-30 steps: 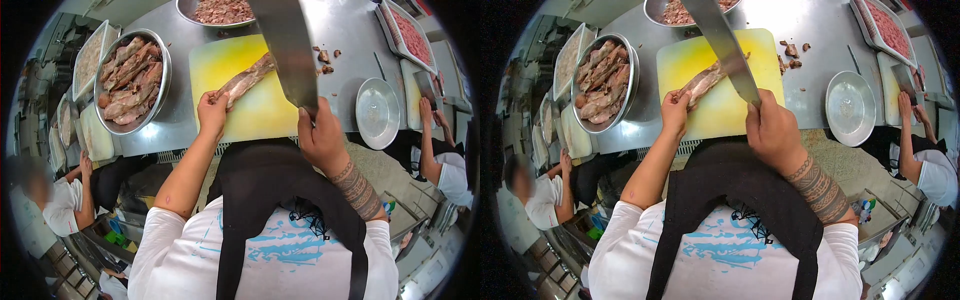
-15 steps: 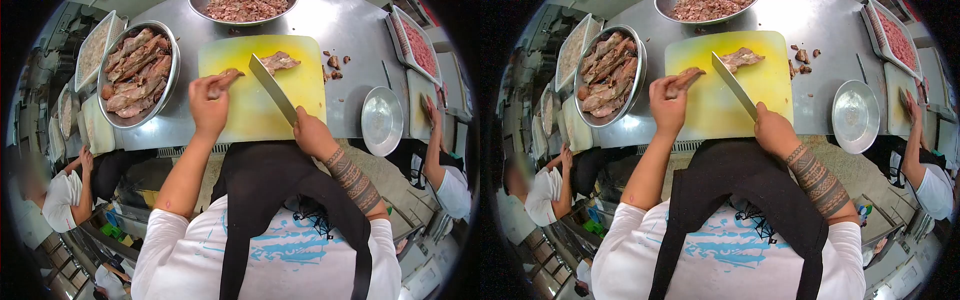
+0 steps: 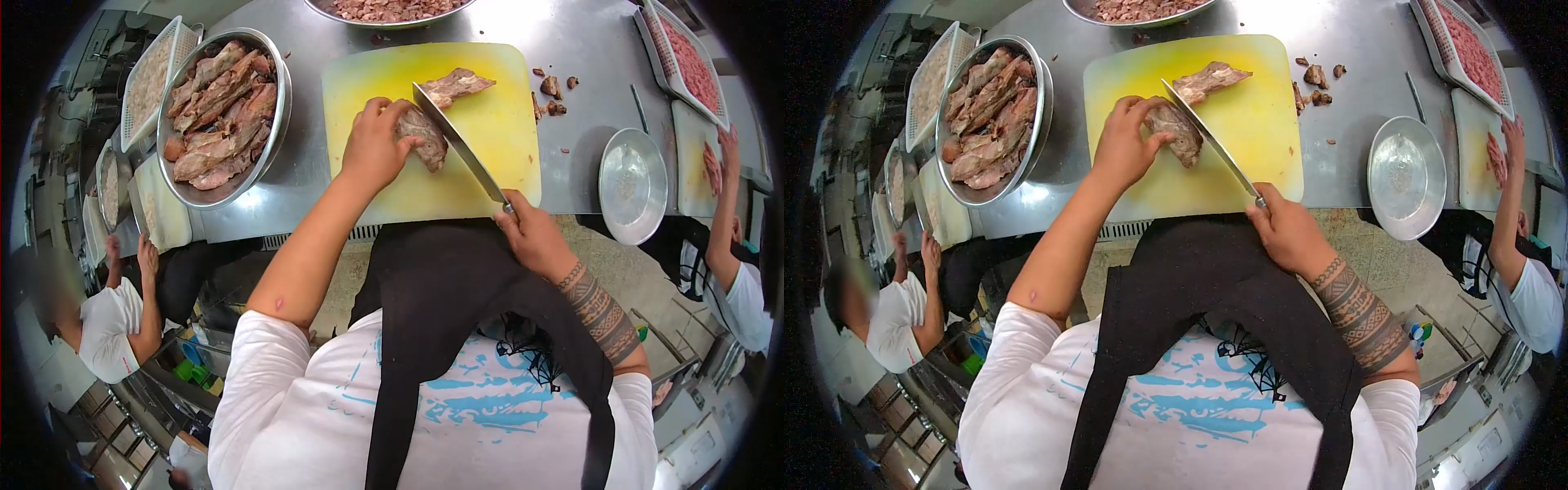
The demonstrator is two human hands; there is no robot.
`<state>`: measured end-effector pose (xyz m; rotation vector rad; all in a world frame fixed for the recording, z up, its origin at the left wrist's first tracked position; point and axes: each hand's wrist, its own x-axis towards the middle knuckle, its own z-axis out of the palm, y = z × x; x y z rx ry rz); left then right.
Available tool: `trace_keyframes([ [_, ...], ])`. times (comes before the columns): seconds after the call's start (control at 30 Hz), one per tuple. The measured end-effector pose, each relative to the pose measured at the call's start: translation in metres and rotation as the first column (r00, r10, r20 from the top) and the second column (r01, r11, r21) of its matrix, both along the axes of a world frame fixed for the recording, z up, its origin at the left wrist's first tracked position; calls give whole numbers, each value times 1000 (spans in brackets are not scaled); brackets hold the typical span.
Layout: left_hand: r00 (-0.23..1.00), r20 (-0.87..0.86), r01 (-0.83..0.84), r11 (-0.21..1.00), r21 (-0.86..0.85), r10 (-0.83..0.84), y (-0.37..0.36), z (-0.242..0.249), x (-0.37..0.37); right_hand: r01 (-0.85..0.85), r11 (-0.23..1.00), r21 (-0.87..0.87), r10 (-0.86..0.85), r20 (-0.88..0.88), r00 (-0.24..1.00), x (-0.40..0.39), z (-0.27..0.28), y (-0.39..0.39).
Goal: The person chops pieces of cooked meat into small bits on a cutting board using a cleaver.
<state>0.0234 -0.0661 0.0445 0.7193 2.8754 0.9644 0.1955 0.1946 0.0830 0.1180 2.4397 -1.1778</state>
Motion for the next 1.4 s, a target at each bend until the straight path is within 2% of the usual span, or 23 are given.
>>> trace_keyframes([
  [0.03,1000,1,3,1000,-2,-3,2,-2,-5,5,1000,5,-5,-32,999,-1,3,2],
  [0.1,996,90,11,993,-119,0,8,-3,-11,14,1000,9,-14,-62,998,-1,12,2],
  [0.37,985,173,21,981,-194,13,14,7,-18,-30,999,-39,32,52,998,-23,46,-9],
  [0.47,982,189,27,975,-221,15,16,8,-19,-86,996,18,87,-4,996,-49,27,-28],
  [0.53,980,196,24,972,-233,23,16,5,-19,-64,997,39,65,-26,998,-60,-9,-44],
  [0.63,986,169,18,981,-192,15,13,-6,-17,-45,997,69,49,-63,997,-84,-21,-54],
  [0.67,989,145,-10,991,-130,29,12,-8,-14,-49,997,65,54,-74,996,-86,-20,-55],
  [0.7,991,124,-35,997,-71,43,11,-7,-10,-47,997,61,51,-73,996,-83,-17,-54],
  [0.8,986,135,-86,990,-110,100,16,-6,-8,-37,999,30,39,-55,998,-75,3,-38],
  [0.9,979,159,-114,987,-112,131,16,-6,-8,-34,997,67,38,-57,998,-36,35,-25],
  [0.97,980,163,-96,989,-109,113,14,-3,-10,-37,998,44,34,68,997,-22,50,-18],
  [1.07,985,161,-46,993,-112,64,12,-2,-17,-34,999,-7,35,138,990,-28,66,-16],
  [1.17,980,193,-28,990,-136,54,12,-4,-23,-113,993,16,111,100,989,-49,61,-24],
  [1.23,973,220,-40,987,-154,73,11,-5,-29,-107,994,16,105,101,989,-69,50,-36],
  [1.3,975,219,-28,995,-93,48,9,-7,-28,-98,995,14,96,109,989,-83,24,-52],
  [1.37,973,224,-37,997,-69,52,7,-13,-26,-63,994,91,66,-38,997,-88,-15,-68],
  [1.4,973,222,-52,998,-41,60,7,-15,-25,-60,994,92,64,-41,997,-91,-18,-70],
])
